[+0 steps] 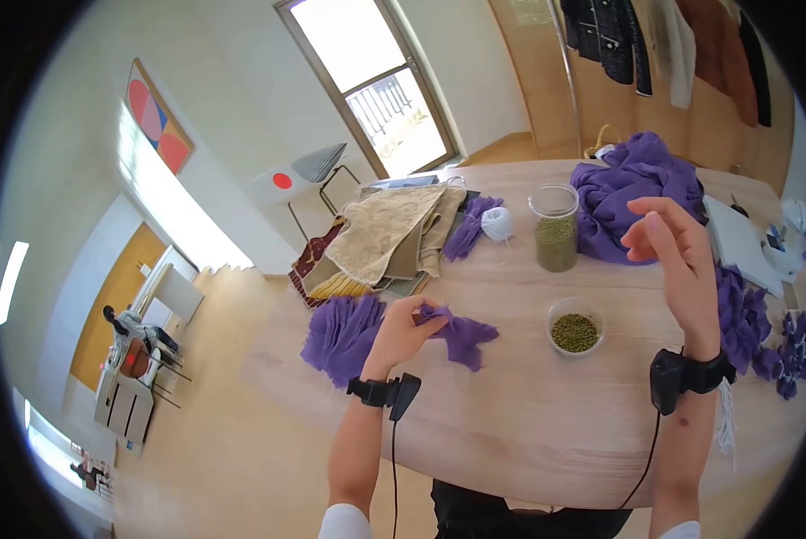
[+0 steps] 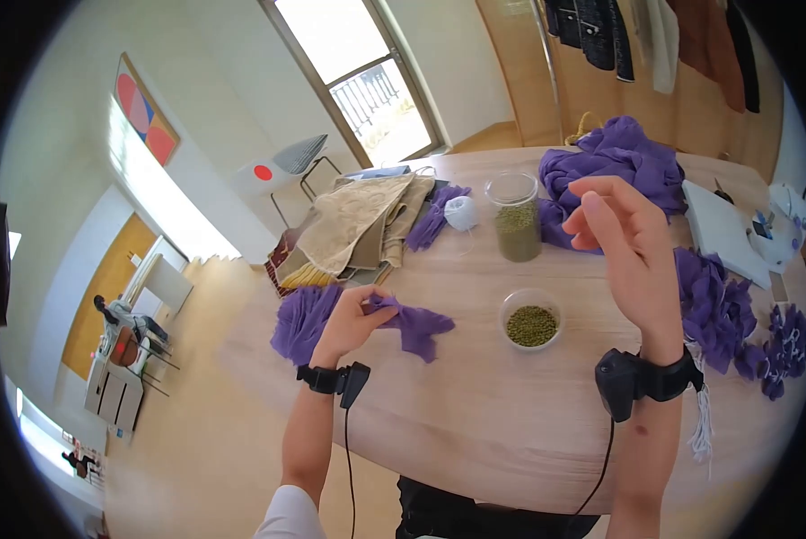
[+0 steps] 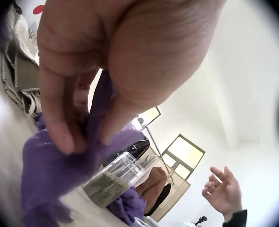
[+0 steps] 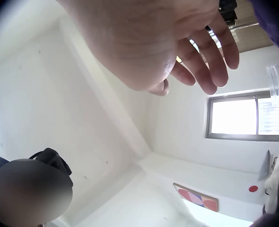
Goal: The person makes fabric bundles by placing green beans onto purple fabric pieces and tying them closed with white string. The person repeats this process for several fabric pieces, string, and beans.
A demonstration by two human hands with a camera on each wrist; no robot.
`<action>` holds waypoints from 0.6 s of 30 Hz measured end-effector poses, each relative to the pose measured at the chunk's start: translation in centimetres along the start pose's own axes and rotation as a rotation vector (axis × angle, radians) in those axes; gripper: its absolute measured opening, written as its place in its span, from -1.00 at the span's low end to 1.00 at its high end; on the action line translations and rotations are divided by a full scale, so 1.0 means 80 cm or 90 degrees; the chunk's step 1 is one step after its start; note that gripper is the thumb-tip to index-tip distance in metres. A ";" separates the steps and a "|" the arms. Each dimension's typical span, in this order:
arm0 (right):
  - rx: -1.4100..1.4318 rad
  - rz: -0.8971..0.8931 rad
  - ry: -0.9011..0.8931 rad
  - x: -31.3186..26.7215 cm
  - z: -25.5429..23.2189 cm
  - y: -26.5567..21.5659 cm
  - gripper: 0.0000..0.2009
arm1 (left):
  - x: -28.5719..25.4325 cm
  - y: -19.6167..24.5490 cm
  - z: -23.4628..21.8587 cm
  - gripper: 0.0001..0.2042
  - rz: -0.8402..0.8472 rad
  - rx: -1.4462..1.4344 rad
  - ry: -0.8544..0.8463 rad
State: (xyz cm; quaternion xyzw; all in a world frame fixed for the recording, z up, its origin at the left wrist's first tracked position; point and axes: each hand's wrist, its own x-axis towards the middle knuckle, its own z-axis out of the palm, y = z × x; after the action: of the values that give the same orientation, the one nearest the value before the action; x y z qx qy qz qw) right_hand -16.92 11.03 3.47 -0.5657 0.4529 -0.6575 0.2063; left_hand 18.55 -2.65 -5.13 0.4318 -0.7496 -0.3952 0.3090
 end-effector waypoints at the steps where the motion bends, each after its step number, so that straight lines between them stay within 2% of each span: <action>1: -0.002 -0.003 -0.007 -0.001 0.001 0.000 -0.78 | -0.002 0.002 -0.004 -0.87 -0.006 0.011 -0.001; 4: -0.041 -0.003 -0.020 0.000 -0.002 0.001 -0.81 | -0.005 0.015 -0.025 -0.88 0.079 0.138 0.091; 7: -0.064 0.000 -0.010 0.001 -0.005 0.008 -0.82 | 0.001 -0.011 -0.062 -0.89 0.119 0.063 0.199; 10: -0.081 0.005 -0.015 0.003 -0.010 0.013 -0.81 | -0.012 -0.008 -0.100 -0.86 0.104 0.120 0.279; 13: -0.092 0.009 -0.022 0.003 -0.011 0.014 -0.82 | -0.041 -0.052 -0.141 -0.80 0.096 0.375 0.221; 14: -0.090 0.014 -0.024 0.003 -0.011 0.014 -0.82 | -0.059 -0.058 -0.148 -0.77 0.045 0.429 0.151; 17: -0.088 0.020 -0.017 0.003 -0.014 0.014 -0.83 | -0.095 -0.046 -0.155 -0.79 -0.049 0.488 0.108; 18: -0.089 0.019 -0.014 0.004 -0.015 0.015 -0.83 | -0.095 -0.033 -0.152 -0.79 -0.058 0.441 0.120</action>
State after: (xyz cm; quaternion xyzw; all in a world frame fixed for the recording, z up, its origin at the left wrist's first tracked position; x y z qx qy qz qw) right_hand -18.38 10.62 2.73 -0.5790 0.5038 -0.6149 0.1812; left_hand 32.69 -0.68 -2.30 0.5784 -0.7873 -0.0897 0.1939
